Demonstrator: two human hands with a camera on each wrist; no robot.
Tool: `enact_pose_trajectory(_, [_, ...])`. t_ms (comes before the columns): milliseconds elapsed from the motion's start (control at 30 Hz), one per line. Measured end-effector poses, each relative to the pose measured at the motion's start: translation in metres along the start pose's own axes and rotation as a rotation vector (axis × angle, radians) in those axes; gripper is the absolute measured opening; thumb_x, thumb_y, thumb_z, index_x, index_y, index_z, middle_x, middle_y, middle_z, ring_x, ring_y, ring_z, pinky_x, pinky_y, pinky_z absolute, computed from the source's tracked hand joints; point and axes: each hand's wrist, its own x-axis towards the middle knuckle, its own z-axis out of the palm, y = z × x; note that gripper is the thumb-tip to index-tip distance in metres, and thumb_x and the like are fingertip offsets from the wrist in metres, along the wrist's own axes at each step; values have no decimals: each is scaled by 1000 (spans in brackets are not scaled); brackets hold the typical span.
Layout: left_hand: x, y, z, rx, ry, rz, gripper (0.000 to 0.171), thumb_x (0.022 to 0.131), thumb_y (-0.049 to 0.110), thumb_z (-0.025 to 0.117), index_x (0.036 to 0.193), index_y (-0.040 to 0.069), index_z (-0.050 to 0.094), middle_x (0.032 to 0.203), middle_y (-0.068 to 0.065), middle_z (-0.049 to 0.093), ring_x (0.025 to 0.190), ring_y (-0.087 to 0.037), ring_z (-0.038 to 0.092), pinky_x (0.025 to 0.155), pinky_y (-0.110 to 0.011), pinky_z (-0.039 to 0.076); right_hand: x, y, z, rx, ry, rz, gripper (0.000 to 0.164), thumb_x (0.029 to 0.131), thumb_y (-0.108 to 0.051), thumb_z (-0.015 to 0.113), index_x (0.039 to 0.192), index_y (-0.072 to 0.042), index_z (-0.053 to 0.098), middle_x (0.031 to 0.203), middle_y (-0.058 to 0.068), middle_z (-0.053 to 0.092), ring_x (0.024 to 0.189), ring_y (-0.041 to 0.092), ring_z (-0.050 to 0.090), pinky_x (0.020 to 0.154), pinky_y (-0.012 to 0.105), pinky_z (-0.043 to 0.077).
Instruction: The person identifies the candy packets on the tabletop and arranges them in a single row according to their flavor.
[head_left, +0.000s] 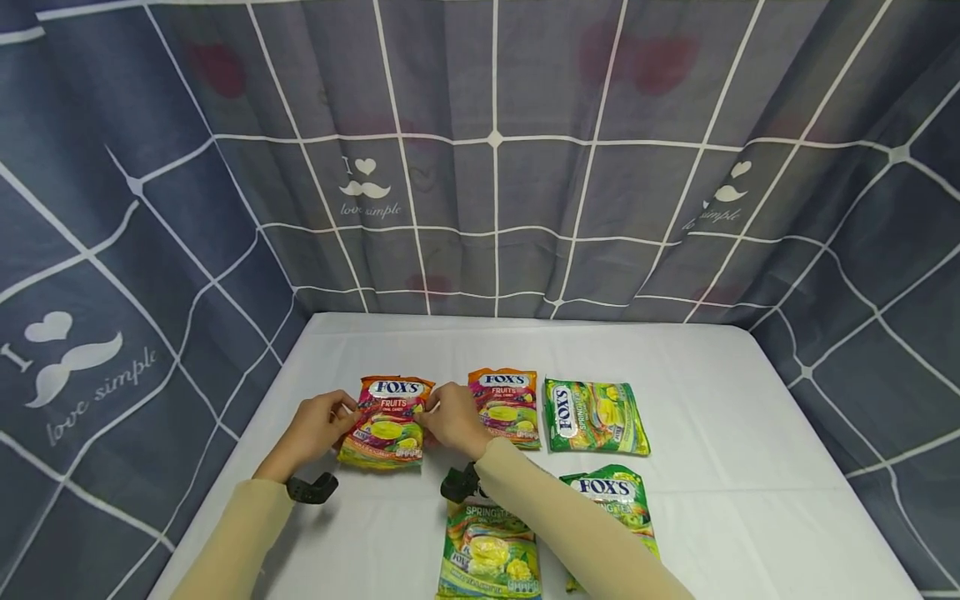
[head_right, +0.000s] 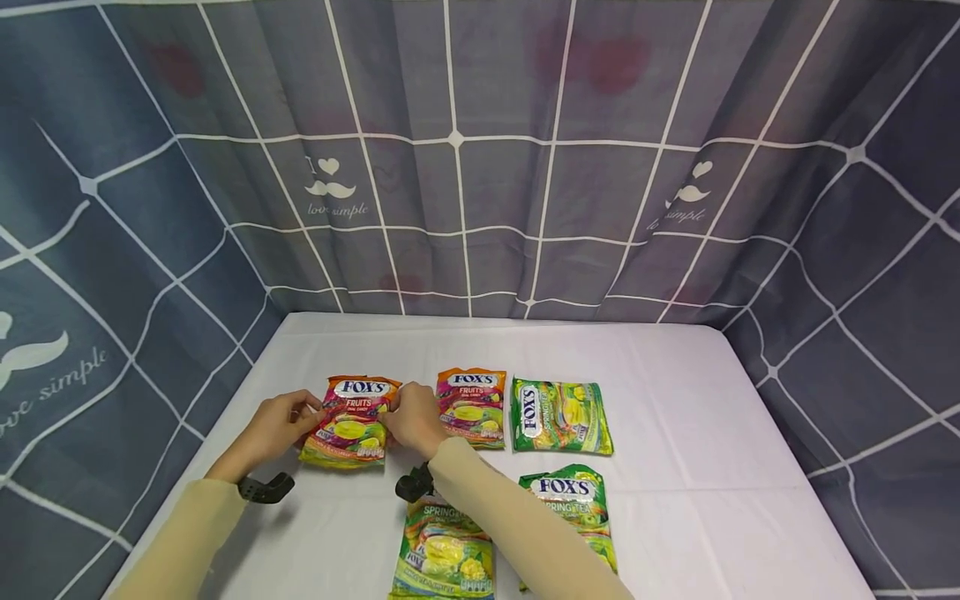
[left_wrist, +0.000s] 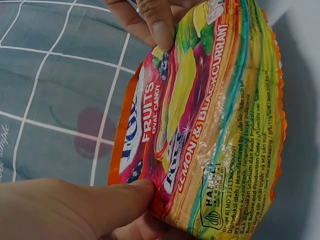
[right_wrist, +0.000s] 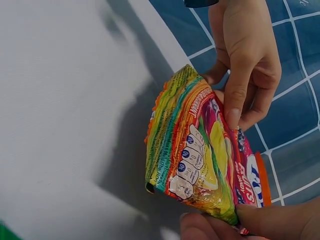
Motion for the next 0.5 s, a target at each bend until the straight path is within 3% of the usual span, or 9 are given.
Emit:
enact_pose_trajectory(233, [9,-4,-11,45,19,18,15,105,6,73,112,-7,68,80,-7,65,57,-19,65,52,-32,56,10,-7,6,-23,21,-1,16,99,-6,82,98,8,75,72,14,77,62,30,78,52,26,57])
enact_pose_trajectory(500, [15,-12,-19,82,58,18,14,105,5,72,111,-7,67,82,-9,64,58,-18,61,50,-30,54,26,-11,17,-13,46,13,16,99,-6,83,96,6,73,73,16,76,64,34,78,50,26,57])
